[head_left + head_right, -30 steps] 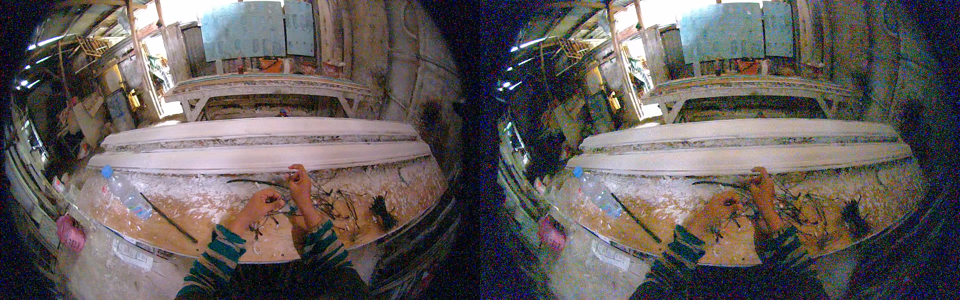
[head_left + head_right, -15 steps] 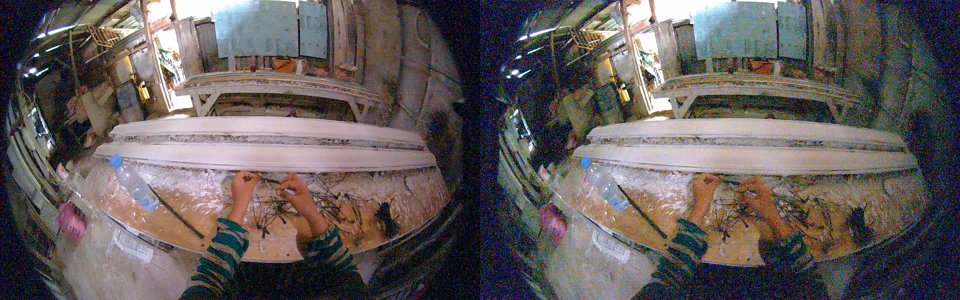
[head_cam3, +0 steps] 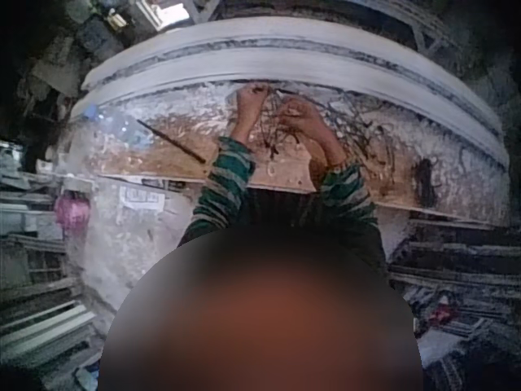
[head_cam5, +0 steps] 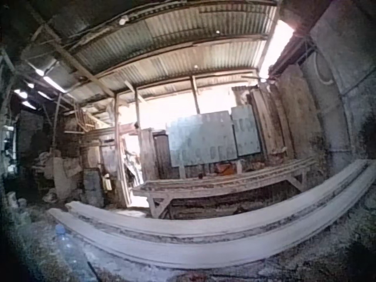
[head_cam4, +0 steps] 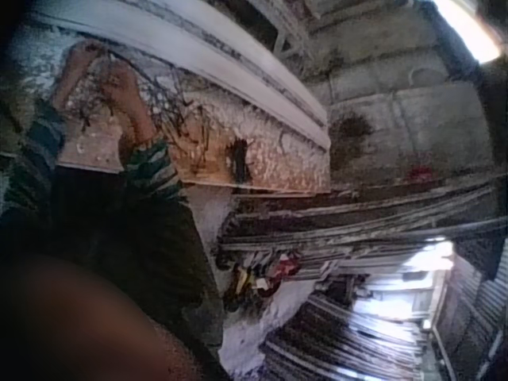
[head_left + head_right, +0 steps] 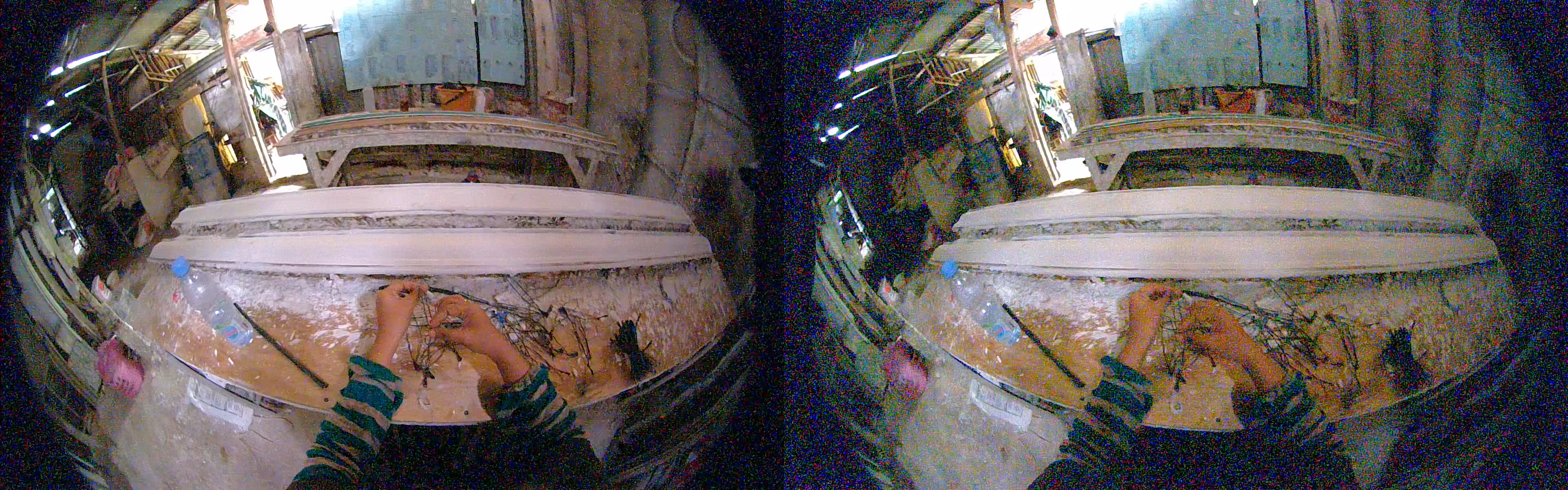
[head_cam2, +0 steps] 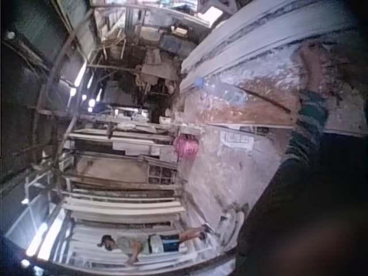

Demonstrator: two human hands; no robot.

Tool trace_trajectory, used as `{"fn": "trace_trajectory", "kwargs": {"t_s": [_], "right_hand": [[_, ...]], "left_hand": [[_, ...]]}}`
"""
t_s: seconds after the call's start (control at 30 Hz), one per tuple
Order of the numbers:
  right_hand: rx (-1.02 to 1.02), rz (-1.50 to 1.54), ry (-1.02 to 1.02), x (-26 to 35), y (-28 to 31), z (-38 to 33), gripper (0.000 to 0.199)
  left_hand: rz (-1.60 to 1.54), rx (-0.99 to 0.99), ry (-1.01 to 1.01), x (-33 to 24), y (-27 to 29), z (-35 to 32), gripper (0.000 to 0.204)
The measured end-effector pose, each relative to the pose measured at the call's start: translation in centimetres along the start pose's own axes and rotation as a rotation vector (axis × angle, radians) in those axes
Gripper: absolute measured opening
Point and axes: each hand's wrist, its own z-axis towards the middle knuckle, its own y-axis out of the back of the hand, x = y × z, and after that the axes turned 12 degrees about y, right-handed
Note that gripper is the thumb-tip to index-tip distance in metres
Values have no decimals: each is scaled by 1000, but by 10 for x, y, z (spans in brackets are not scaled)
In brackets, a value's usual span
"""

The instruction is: The person repeatedly picks up black zip ties and ties them into loops on a workbench. They handle the ties one at a time, forming loops and placing them back on the table.

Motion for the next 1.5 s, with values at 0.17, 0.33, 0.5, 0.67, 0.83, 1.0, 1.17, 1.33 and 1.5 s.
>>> {"fn": "trace_trajectory", "kwargs": {"t_s": [0.17,0.33,0.5,0.67,0.83,1.0,1.17,1.33,1.5], "right_hand": [[-104,45,-51,-11,-2,-3,11],[-307,-37,-137,-31,1,-6,14],[-505,-298,-90,-50,11,-7,17],[-607,-467,-133,-54,19,-9,15],[-670,-416,-193,-62,29,-9,11],[-641,-365,-185,-78,26,-11,14],[-671,-377,-147,-78,26,-11,10],[-381,4,-133,-50,18,-10,13],[-88,168,-152,-20,0,-4,14]], "left_hand": [[59,119,-20,6,-9,-3,10],[0,228,-102,16,-13,-3,15],[-181,511,162,21,-22,-6,18],[-248,795,36,14,-28,-21,18],[-367,906,32,11,-37,-36,14],[-480,818,-25,19,-42,-24,12],[-155,347,-68,17,-13,0,9],[52,-140,-255,9,3,10,11],[-56,-214,-67,7,5,8,16]]}}
